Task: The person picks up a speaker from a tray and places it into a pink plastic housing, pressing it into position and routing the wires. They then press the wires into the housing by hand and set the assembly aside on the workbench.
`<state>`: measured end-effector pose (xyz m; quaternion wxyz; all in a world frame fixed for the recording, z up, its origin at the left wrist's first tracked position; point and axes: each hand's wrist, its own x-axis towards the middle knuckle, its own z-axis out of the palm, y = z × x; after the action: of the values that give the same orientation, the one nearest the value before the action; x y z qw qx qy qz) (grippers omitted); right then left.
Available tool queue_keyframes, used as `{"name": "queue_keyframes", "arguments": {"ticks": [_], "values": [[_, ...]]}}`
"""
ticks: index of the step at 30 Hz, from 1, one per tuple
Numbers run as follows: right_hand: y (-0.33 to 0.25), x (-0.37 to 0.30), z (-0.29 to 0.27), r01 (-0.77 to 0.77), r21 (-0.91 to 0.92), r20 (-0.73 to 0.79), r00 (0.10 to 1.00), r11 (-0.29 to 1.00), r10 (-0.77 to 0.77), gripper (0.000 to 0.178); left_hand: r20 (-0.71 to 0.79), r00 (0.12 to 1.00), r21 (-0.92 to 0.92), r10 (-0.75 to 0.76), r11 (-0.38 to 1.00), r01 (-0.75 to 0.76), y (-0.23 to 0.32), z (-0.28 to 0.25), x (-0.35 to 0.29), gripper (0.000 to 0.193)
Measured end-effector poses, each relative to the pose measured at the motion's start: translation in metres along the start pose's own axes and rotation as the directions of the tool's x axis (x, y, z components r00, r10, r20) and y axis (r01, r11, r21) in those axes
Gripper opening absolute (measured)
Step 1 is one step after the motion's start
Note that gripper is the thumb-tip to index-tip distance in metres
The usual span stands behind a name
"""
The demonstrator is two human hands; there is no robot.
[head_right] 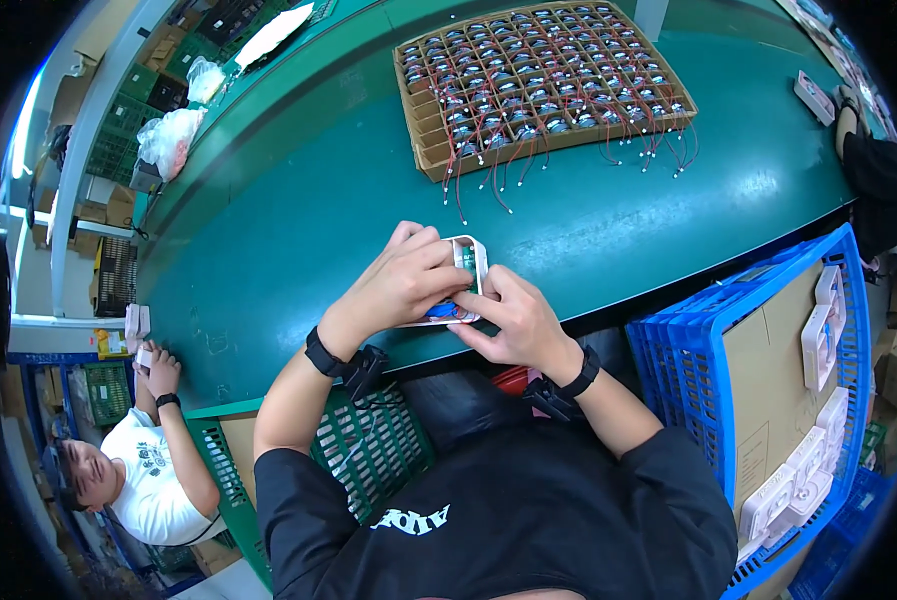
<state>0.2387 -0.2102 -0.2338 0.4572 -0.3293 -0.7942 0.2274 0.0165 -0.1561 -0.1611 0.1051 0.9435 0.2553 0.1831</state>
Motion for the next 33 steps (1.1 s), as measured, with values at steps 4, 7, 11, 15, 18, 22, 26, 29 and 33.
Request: {"name": "queue_keyframes", "arguments": {"ticks": [4, 7, 11, 15, 18, 22, 26, 29, 33], "values": [[0.001, -0.001, 0.000, -0.004, 0.007, -0.008, 1.000, 1.000, 0.004, 0.038, 0.108, 0.994, 0.060, -0.032, 0.998, 0.025, 0.006, -0.008, 0.003, 0.017], [0.000, 0.000, -0.002, -0.010, 0.010, 0.007, 1.000, 1.000, 0.010, 0.038, 0.054, 0.998, 0.142, 0.030, 0.989, -0.038, 0.007, -0.005, 0.004, 0.016], [-0.001, 0.000, -0.003, -0.007, 0.008, 0.013, 1.000, 1.000, 0.006, 0.037, 0.063, 0.998, 0.122, 0.016, 0.992, -0.024, 0.009, -0.002, 0.004, 0.010], [0.001, 0.001, -0.004, -0.005, 0.004, 0.020, 1.000, 1.000, 0.005, 0.037, 0.073, 0.997, 0.099, 0.025, 0.995, -0.032, 0.006, -0.002, 0.005, 0.010], [-0.001, 0.001, -0.004, -0.011, 0.013, 0.023, 1.000, 1.000, 0.011, 0.034, 0.078, 0.997, 0.012, -0.001, 1.000, 0.000, 0.003, -0.002, 0.003, 0.009], [-0.003, 0.002, -0.004, -0.026, 0.045, 0.018, 1.000, 0.999, 0.025, 0.030, 0.053, 0.998, -0.047, -0.033, 0.998, 0.035, -0.001, -0.002, 0.000, 0.008], [-0.001, 0.001, -0.003, -0.031, 0.046, 0.019, 0.999, 0.998, 0.031, 0.032, 0.021, 0.999, -0.042, -0.044, 0.998, 0.044, -0.001, 0.003, -0.001, 0.008], [0.002, 0.000, -0.003, -0.016, 0.039, 0.015, 1.000, 0.999, 0.016, 0.036, 0.020, 0.999, -0.028, -0.041, 0.999, 0.041, 0.001, 0.006, 0.000, 0.009], [0.002, 0.001, -0.004, -0.008, 0.026, 0.022, 1.000, 1.000, 0.008, 0.037, 0.037, 0.999, -0.015, -0.024, 1.000, 0.025, 0.000, 0.007, 0.002, 0.012]]}}
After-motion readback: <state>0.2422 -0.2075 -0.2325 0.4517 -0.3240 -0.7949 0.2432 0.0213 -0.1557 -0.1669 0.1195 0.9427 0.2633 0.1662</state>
